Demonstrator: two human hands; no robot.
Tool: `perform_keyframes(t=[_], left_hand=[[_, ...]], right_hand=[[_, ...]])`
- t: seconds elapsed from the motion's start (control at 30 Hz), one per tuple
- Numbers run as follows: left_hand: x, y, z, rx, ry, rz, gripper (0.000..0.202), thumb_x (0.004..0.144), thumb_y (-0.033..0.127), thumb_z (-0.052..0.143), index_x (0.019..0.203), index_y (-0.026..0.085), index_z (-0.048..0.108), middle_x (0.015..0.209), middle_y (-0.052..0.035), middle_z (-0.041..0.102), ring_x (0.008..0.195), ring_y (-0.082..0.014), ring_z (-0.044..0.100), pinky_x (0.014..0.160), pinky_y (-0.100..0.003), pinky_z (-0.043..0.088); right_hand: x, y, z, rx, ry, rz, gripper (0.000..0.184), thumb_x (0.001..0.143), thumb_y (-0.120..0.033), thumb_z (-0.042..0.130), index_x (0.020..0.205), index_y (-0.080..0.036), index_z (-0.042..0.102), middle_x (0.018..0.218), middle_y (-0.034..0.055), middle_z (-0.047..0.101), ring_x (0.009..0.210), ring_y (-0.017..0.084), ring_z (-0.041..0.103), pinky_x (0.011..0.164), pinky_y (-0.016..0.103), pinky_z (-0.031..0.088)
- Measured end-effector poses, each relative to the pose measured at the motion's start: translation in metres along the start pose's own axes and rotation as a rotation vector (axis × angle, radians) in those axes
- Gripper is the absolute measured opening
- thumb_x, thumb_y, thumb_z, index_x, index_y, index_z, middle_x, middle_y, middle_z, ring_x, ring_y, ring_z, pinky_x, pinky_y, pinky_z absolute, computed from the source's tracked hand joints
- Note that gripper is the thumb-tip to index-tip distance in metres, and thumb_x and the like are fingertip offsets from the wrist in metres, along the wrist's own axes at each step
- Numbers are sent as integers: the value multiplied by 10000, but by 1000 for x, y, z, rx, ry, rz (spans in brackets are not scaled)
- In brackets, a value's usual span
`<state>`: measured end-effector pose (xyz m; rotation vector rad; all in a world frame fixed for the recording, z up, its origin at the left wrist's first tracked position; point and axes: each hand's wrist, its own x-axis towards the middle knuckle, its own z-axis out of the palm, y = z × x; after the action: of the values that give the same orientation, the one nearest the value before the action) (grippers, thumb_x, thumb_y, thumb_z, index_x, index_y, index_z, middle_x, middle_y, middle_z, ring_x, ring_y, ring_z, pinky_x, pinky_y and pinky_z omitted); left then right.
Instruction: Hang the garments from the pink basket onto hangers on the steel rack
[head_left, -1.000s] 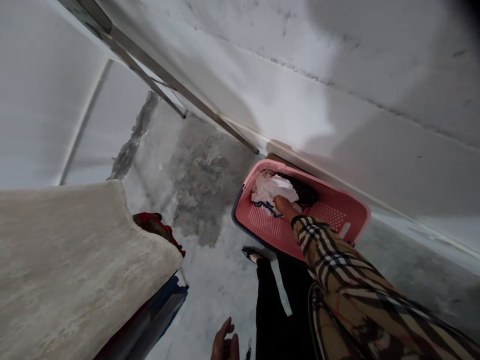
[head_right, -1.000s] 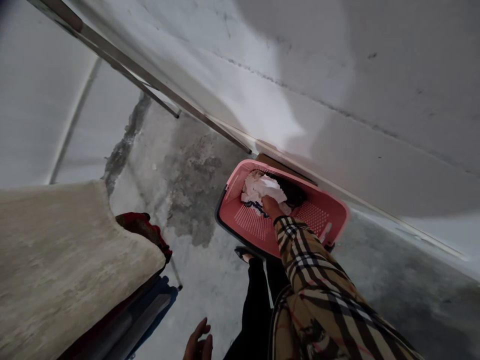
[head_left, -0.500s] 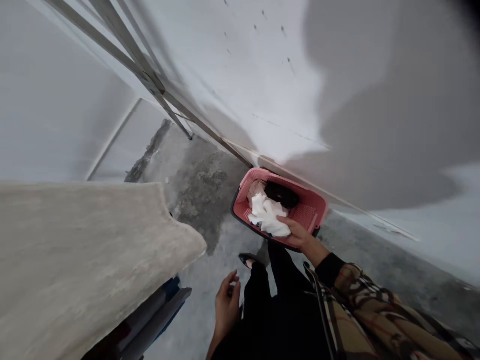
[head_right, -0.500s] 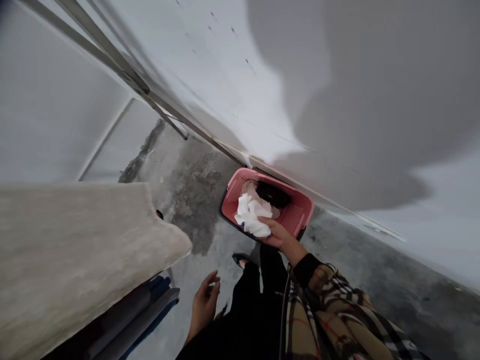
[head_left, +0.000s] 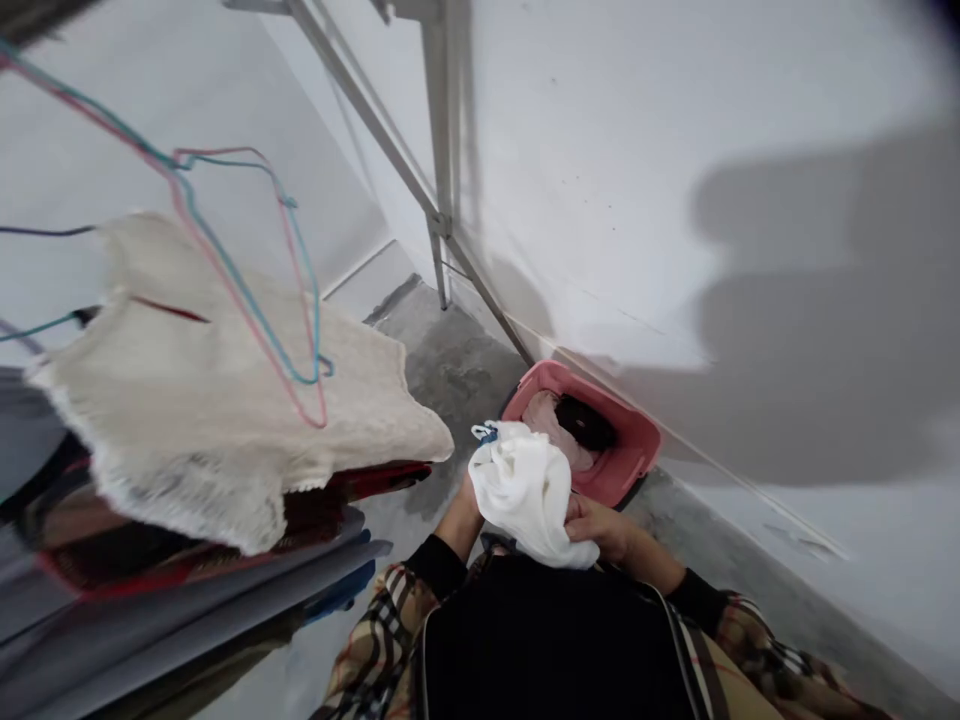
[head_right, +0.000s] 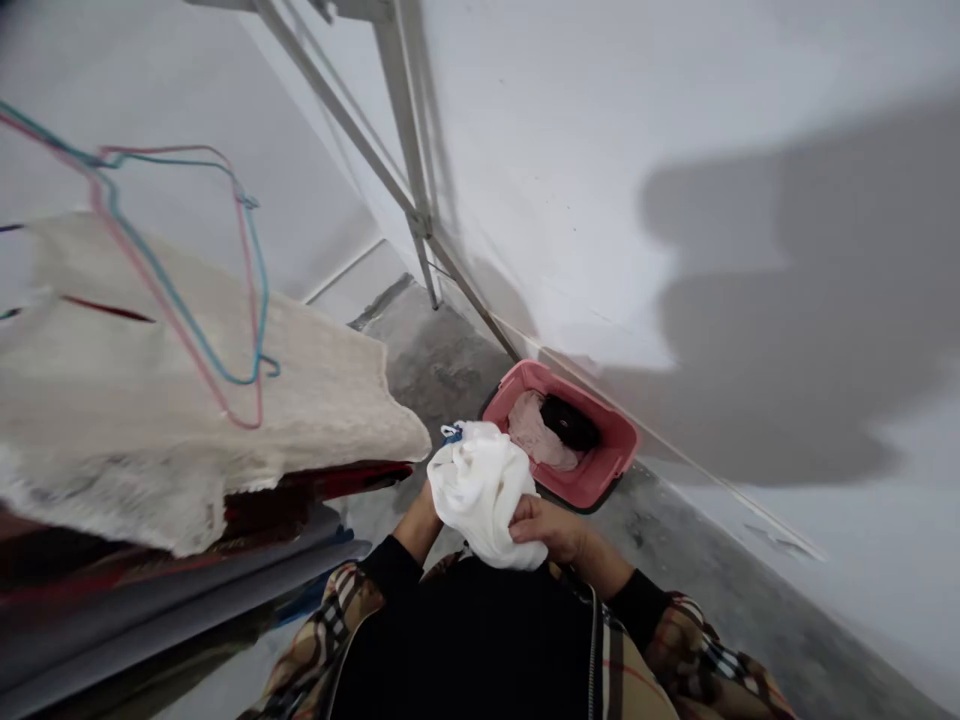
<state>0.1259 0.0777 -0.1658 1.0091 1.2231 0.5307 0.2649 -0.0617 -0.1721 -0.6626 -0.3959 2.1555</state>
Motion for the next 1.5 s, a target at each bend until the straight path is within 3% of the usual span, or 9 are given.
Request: perform_keyframes(t=[0.17,0.27,0.37,0.57,0.83,1.13,1.27,1.37,1.5], left_hand=[[-39,35,-34,-371,-87,-46,398,699,443,750,932,128,678,872,-86,731,841,-247,693,807,-389,541],[-67,46,-45,-413,-15,74,422,606,356,840,923,139,664,892,-54,727,800,-185,675,804,-324,528],[-87,45,-51,-367,89,204,395,617,339,836,909,136,663,878,-39,721,784,-160,658,794,-289,518],[-102,29,-66,-394,200,358,433,713,395,761,1065,169,648,1019,-51,714,967,-197,661,888,-304,508],[-118,27,-102,-656,384,386,402,732,446,726,1028,183,658,1051,-45,708,986,-174,647,892,-286,491],[-120,10,-148,-287,452,511,421,669,277,751,1058,175,625,964,-41,682,841,-139,612,781,-242,453],[-128,2,-164,-11,431,474,193,670,262,738,826,162,685,801,-24,673,750,-137,568,722,-233,428],[-141,4,-167,-302,401,428,228,674,310,737,837,180,644,769,11,643,702,-119,558,679,-224,431],[-166,18,-166,-671,250,320,340,651,330,772,918,196,610,789,22,646,673,-115,581,634,-218,453]], right_hand=[[8,0,14,-629,176,70,346,666,-483,735,665,-141,678,584,-18,576,546,93,449,546,224,361],[22,-2,27,-941,441,-126,292,698,-456,706,681,-169,660,674,13,612,630,139,508,605,265,408],[33,-13,55,-931,512,-336,314,805,-493,592,756,-185,636,676,13,585,616,141,515,603,273,427],[59,-28,121,-1023,269,-470,295,811,-387,622,1019,-181,655,879,38,670,774,166,588,697,283,473],[69,-55,136,-959,628,-771,242,833,-271,524,1000,-192,681,906,28,693,808,160,613,738,279,487],[57,-93,173,-1140,569,-1043,205,822,-262,601,997,-232,704,950,18,713,852,163,647,815,317,518],[53,-92,186,-1198,502,-1048,195,833,-259,595,989,-233,710,945,17,720,869,168,660,821,313,521],[52,-94,191,-1268,424,-974,198,839,-256,576,982,-218,707,942,19,722,844,164,665,790,300,522],[51,-105,193,-1496,166,-617,246,842,-291,564,1021,-194,702,951,40,721,839,169,660,762,302,525]])
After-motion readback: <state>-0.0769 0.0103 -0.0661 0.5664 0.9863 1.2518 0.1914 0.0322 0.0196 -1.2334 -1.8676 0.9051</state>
